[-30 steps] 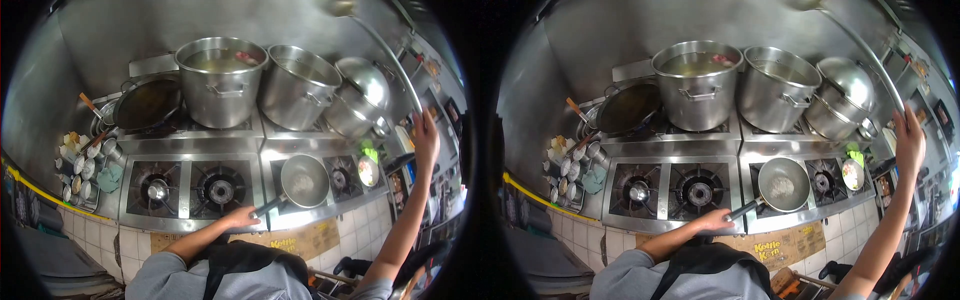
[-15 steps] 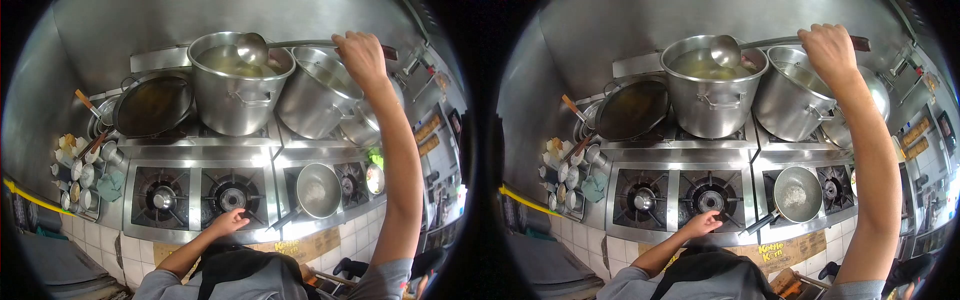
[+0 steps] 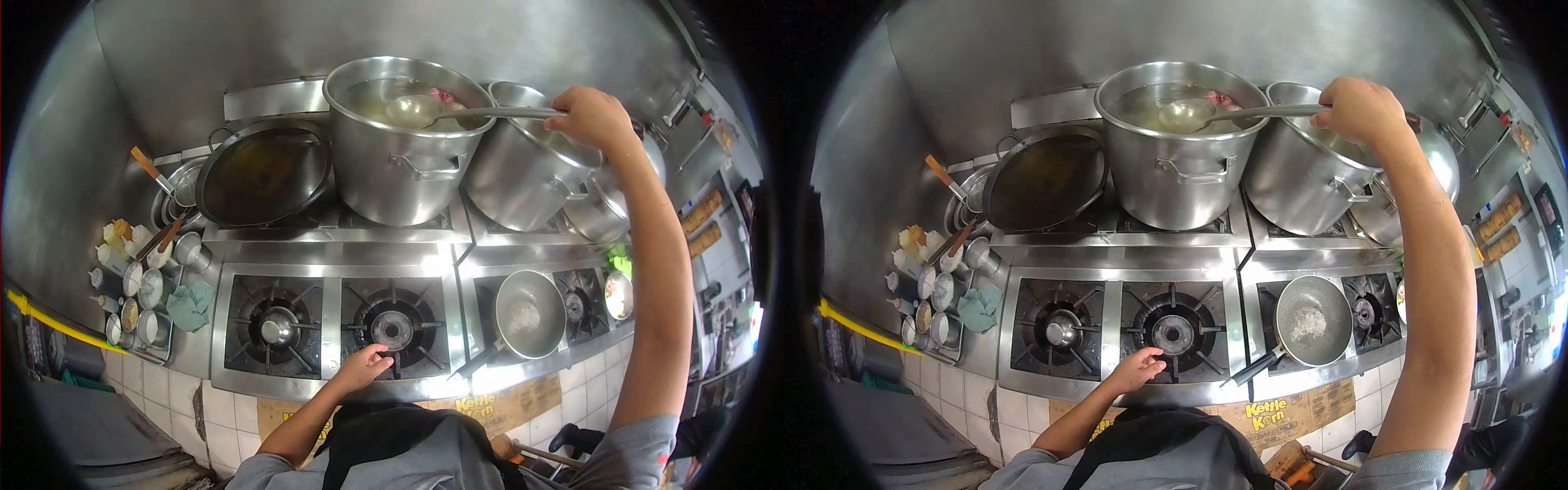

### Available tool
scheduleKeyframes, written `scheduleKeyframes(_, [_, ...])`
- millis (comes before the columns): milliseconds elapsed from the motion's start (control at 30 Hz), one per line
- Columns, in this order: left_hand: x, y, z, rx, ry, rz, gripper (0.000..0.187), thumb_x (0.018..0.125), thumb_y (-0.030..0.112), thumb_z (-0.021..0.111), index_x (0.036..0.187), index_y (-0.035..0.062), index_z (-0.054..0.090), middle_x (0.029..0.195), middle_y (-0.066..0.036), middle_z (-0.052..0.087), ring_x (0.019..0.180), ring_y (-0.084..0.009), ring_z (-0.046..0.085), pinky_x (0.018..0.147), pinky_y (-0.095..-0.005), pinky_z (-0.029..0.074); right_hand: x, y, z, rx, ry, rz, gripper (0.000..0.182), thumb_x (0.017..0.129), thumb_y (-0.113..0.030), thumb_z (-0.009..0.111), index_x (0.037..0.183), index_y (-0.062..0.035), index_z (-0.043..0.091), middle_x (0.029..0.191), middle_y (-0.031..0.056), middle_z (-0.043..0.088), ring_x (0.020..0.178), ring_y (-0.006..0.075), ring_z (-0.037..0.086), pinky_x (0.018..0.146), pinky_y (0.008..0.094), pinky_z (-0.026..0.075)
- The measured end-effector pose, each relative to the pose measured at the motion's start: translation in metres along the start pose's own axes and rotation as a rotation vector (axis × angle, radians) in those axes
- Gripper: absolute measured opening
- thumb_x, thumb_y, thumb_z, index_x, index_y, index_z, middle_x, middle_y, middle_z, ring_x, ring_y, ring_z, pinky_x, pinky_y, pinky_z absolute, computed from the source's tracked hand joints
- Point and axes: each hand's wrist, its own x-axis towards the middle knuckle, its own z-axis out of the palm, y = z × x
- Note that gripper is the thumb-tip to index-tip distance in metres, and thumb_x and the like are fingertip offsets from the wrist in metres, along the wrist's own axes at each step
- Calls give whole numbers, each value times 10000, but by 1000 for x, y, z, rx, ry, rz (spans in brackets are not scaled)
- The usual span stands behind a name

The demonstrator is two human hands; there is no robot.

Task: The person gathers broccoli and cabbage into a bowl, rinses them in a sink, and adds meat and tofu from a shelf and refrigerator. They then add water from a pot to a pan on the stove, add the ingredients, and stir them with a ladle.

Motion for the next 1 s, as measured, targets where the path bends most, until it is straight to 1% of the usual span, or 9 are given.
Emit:
scheduleKeyframes(167, [-4,0,-3,17,25,7,467,898,343,662,1213,12,567,814,-77,633,754,-149,597,720,-292,485,-9,16,-10,113,-164,113,326,760,-391,724,929,-113,742,793,88,683,786,260,645,719,385,486])
scheduleKeyframes(400, [-9,13,14,12,86,3,429,905,337,656,1184,20,582,800,-59,622,748,-135,591,699,-284,480,-38,68,-18,218,-72,70,320,772,-363,707,926,-82,730,728,109,646,679,239,612,666,371,456])
scheduleKeyframes(500, [-9,15,27,-34,101,41,411,909,316,659,1182,20,579,785,-40,611,727,-122,580,676,-270,477,-62,96,-26,222,-79,93,324,771,-382,709,874,-75,728,667,79,622,634,212,590,633,368,451])
scheduleKeyframes(667, [-4,18,54,-31,134,94,411,899,303,677,1182,21,581,805,-31,621,740,-96,566,679,-265,478,-126,155,-26,442,-78,61,317,797,-338,708,859,-27,710,621,30,577,580,125,525,568,307,417])
scheduleKeyframes(700, [-4,21,60,-10,135,91,423,893,306,683,1192,24,581,837,-41,632,765,-107,578,707,-272,483,-143,161,-27,451,-103,111,304,808,-321,712,868,-23,707,599,4,528,568,88,479,537,278,383])
scheduleKeyframes(800, [-4,29,87,71,202,147,466,881,306,694,1233,28,567,937,-68,661,884,-140,609,818,-293,487,-194,195,-11,462,-160,134,263,829,-276,699,869,-17,699,599,-34,467,559,61,427,513,255,335])
scheduleKeyframes(833, [-1,25,96,50,188,157,484,882,302,692,1252,23,553,997,-86,656,933,-153,605,850,-300,480,-214,209,2,498,-122,133,267,837,-271,693,848,-4,687,600,-38,466,561,58,420,522,249,335])
scheduleKeyframes(867, [4,19,106,30,176,170,503,883,298,690,1272,18,538,1057,-103,650,982,-166,602,881,-308,473,-232,212,5,483,-185,168,268,839,-269,689,865,-2,688,604,-35,484,561,53,415,528,250,337])
scheduleKeyframes(1000, [1,44,151,19,184,123,547,883,287,689,1302,-6,496,1220,-156,579,1020,-194,583,898,-319,466,-310,244,46,296,-256,192,268,843,-282,682,962,-44,713,636,3,562,565,81,468,543,276,379])
